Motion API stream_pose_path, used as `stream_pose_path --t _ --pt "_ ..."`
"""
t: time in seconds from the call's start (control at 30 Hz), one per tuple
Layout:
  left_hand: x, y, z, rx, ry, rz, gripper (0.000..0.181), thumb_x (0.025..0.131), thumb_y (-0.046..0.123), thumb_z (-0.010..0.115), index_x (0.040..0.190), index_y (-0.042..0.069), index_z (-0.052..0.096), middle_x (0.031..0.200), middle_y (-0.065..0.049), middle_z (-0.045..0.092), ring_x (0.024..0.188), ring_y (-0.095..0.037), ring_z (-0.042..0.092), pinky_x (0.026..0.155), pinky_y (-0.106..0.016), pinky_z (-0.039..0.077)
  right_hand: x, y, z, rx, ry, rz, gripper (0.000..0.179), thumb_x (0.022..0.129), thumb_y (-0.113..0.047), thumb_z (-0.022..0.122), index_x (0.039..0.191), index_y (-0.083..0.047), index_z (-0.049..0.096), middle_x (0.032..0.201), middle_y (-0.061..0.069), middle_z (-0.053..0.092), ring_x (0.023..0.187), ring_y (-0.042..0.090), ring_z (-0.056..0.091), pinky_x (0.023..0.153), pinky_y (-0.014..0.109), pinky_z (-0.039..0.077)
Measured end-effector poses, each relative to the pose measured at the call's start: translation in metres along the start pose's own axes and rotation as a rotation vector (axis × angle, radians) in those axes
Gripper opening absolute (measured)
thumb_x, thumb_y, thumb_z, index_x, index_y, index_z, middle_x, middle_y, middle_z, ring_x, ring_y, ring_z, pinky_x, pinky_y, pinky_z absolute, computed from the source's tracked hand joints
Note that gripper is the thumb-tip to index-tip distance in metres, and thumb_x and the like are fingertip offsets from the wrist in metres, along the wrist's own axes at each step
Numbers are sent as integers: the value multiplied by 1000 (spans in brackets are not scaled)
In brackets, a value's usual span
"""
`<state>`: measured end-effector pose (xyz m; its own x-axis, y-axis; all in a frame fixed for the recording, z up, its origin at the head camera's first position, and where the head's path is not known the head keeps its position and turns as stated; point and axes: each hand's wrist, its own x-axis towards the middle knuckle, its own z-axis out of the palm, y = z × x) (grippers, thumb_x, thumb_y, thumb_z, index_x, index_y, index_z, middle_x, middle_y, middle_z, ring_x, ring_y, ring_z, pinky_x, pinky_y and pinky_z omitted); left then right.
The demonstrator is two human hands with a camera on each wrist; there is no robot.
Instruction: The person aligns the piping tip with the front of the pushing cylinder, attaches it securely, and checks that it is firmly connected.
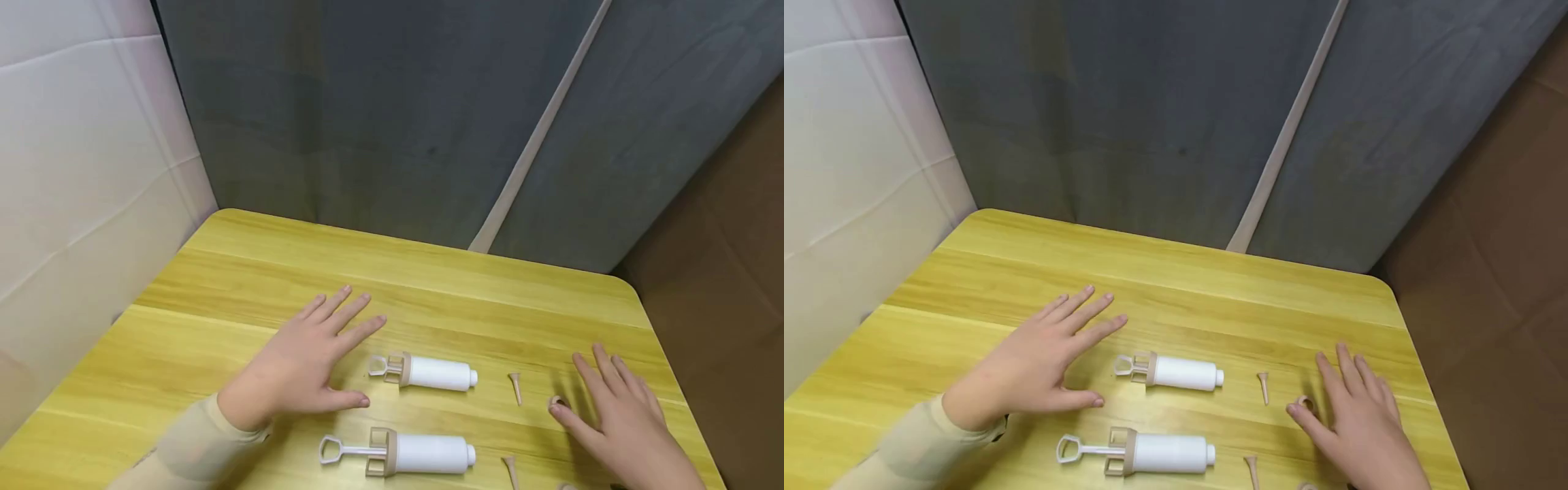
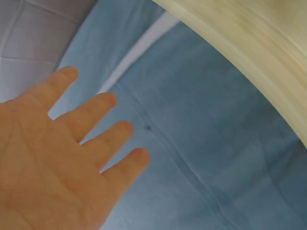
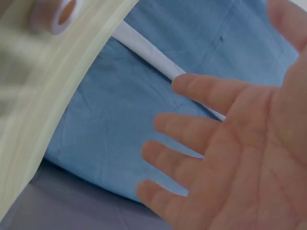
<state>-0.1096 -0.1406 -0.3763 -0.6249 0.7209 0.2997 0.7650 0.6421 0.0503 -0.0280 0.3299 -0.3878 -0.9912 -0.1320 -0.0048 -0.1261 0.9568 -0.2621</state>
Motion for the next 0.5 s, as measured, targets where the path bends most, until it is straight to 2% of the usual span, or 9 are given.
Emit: stream_pose_path --t 0.1,0.17,0.23,0.3,0.37,0.5 --pt "5 11 1 -19 -25 36 97 86 75 72 161 18 49 164 -18 44 151 -45 39 116 -64 38 -3 0 -1 -4 37 28 86 98 -64 67 151 3 55 158 30 44 139 58 41 105 75 33" --pt "7 19 2 -31 -42 52 95 86 74 72 160 18 51 162 -17 47 149 -44 43 115 -62 40 -5 0 -2 -15 39 61 78 97 -68 67 137 -1 66 140 24 61 125 49 57 96 67 46" --pt "10 27 4 -37 -52 71 94 86 73 73 159 18 52 159 -16 51 146 -41 47 115 -60 42 -6 -1 -2 -12 15 89 67 96 -69 67 120 -7 73 117 13 70 105 34 66 84 56 53" --pt "13 35 6 -42 -52 93 93 84 73 75 157 19 54 156 -14 55 143 -39 51 113 -57 44 -5 -2 -2 -7 -42 110 56 95 -70 66 106 -15 73 102 3 69 89 21 65 77 46 54" --pt "17 43 9 -44 -47 126 92 83 72 77 155 19 57 153 -13 58 141 -37 54 113 -53 45 -5 -2 -1 10 -97 106 47 94 -68 71 94 -21 68 92 -4 63 80 12 57 72 38 50" --pt "24 57 11 -52 -57 175 87 83 70 78 151 18 60 145 -10 63 135 -30 58 112 -46 47 -6 1 4 63 -173 44 43 89 -59 82 85 -23 59 82 -7 55 70 5 48 66 29 43"
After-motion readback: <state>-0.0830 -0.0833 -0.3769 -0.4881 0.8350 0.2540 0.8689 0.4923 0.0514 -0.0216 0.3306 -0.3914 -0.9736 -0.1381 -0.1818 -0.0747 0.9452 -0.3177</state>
